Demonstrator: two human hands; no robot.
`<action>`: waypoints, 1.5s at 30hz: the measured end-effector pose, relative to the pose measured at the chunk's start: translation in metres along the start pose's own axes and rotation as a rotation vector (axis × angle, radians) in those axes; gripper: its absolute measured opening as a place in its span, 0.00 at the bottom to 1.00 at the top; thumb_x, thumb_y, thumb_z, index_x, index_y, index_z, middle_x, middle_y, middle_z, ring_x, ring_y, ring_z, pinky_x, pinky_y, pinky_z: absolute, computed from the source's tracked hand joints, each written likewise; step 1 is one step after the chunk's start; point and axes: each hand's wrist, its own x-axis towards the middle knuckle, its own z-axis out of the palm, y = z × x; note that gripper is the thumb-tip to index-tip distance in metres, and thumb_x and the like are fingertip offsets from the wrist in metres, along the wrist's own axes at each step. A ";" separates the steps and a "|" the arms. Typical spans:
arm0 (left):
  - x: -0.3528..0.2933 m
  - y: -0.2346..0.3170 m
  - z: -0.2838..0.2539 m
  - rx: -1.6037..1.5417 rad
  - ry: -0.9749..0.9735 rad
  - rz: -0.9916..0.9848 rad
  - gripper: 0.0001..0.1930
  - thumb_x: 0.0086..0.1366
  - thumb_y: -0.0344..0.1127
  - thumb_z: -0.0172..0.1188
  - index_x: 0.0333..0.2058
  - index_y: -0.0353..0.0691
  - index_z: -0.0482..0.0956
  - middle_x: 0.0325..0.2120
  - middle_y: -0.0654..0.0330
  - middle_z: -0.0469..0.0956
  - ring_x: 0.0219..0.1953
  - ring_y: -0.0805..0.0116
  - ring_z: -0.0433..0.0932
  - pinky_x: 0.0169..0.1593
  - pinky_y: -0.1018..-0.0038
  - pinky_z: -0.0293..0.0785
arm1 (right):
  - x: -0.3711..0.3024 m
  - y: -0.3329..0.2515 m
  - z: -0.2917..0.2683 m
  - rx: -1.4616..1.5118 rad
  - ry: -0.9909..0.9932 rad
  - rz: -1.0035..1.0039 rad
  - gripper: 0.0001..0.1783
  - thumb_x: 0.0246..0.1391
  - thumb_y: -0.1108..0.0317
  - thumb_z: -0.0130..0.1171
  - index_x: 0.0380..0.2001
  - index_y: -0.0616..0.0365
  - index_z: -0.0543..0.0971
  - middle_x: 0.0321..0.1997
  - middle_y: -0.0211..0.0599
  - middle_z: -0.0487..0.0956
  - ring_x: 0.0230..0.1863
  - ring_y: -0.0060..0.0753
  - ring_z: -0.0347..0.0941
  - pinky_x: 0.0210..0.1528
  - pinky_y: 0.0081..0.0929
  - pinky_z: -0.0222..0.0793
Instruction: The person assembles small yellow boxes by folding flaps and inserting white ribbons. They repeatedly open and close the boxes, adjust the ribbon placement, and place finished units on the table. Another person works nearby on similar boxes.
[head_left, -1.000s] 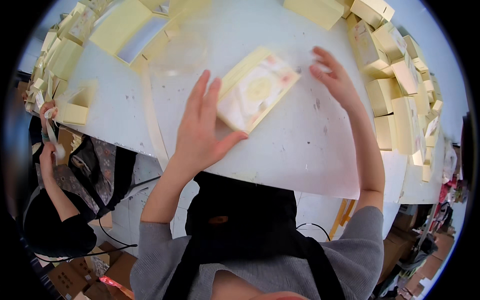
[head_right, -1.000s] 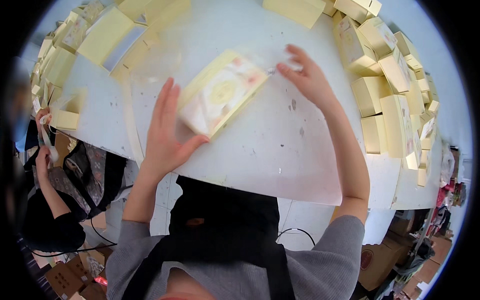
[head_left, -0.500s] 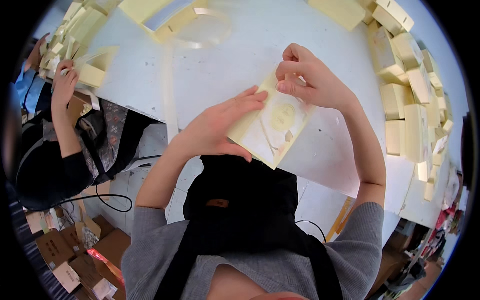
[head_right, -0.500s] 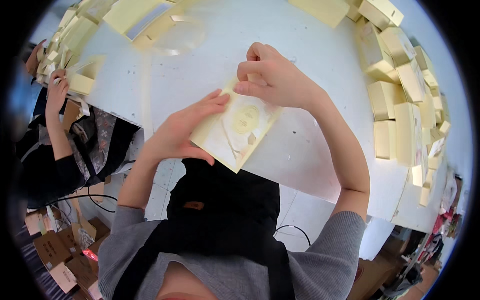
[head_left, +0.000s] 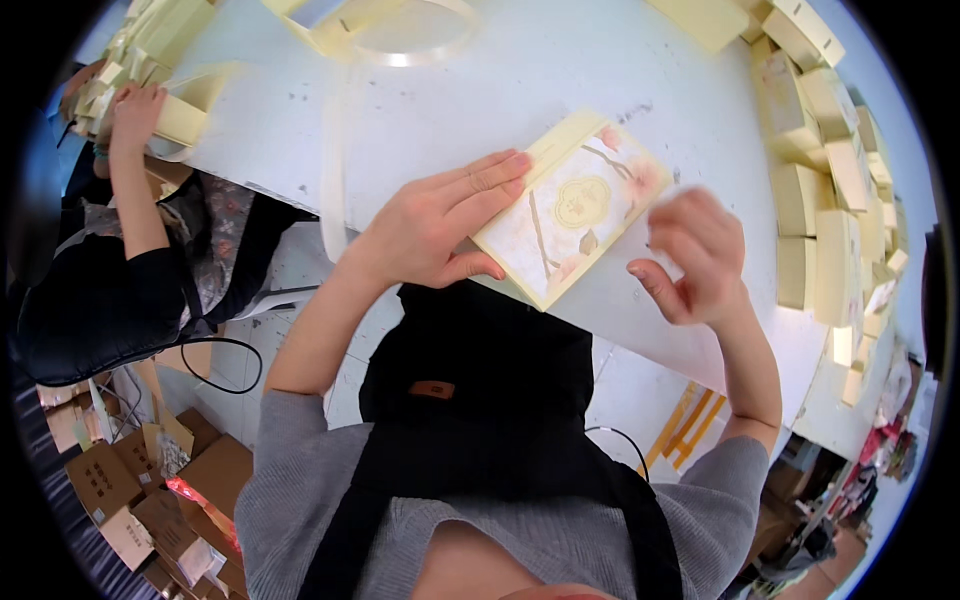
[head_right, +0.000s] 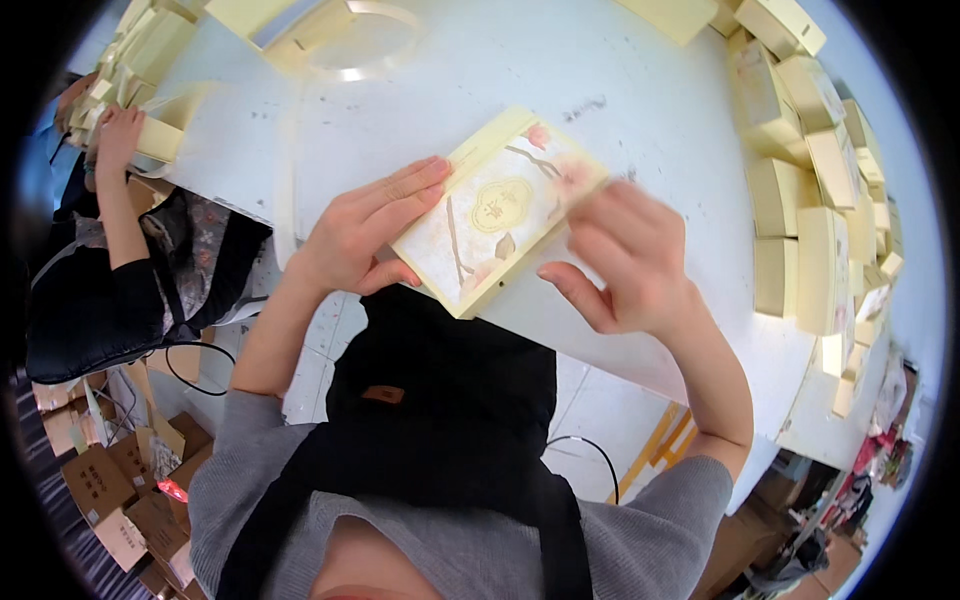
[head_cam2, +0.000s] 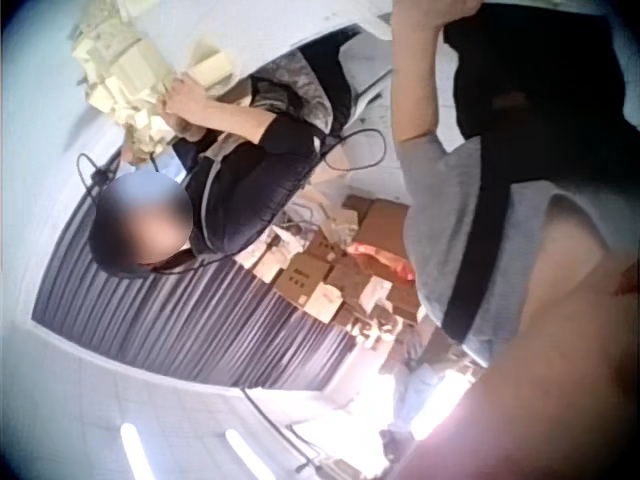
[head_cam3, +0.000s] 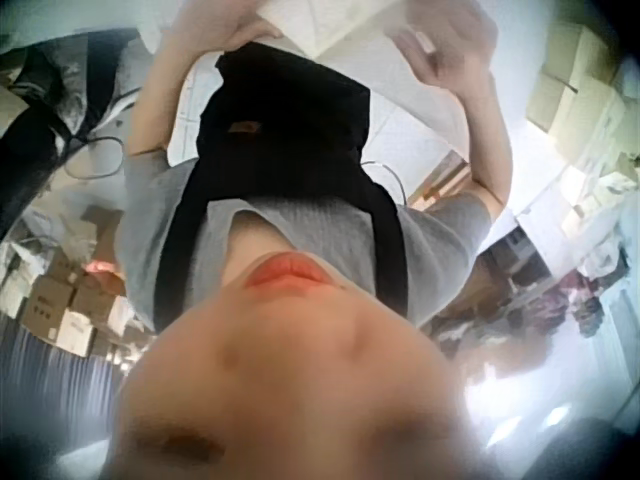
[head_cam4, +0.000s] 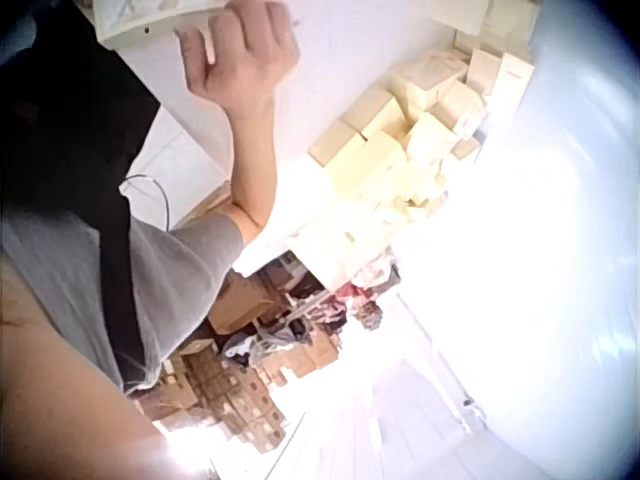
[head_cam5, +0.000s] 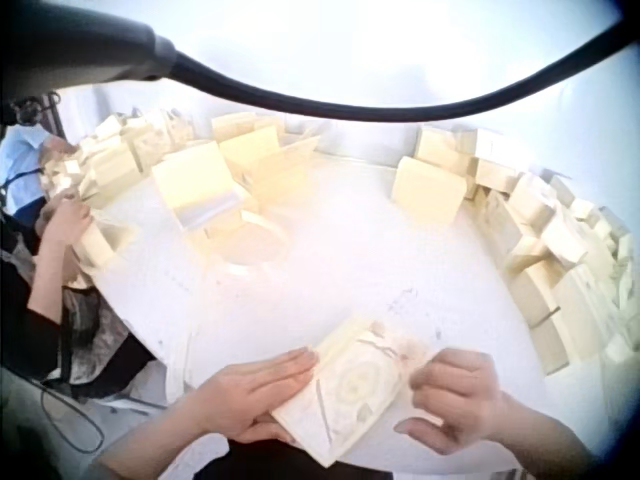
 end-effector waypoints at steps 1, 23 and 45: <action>0.003 0.003 0.001 0.011 -0.024 0.038 0.38 0.57 0.63 0.56 0.51 0.31 0.73 0.55 0.47 0.72 0.58 0.47 0.71 0.59 0.60 0.70 | 0.010 0.000 -0.003 0.019 -0.001 -0.008 0.16 0.49 0.59 0.64 0.22 0.58 0.72 0.26 0.36 0.73 0.27 0.40 0.68 0.36 0.35 0.66; -0.006 -0.004 0.021 -0.614 0.291 -0.836 0.18 0.72 0.44 0.48 0.42 0.32 0.77 0.37 0.57 0.79 0.33 0.74 0.74 0.38 0.75 0.72 | -0.060 -0.027 0.005 -0.197 0.165 -0.292 0.25 0.52 0.47 0.60 0.20 0.61 0.74 0.28 0.39 0.75 0.28 0.36 0.68 0.30 0.31 0.72; 0.075 0.043 0.010 0.211 0.374 -0.275 0.11 0.59 0.30 0.64 0.39 0.33 0.79 0.26 0.56 0.81 0.25 0.65 0.79 0.33 0.78 0.76 | 0.055 0.008 0.013 -0.581 -0.236 0.053 0.06 0.43 0.72 0.62 0.26 0.52 0.75 0.23 0.28 0.74 0.25 0.33 0.73 0.24 0.29 0.68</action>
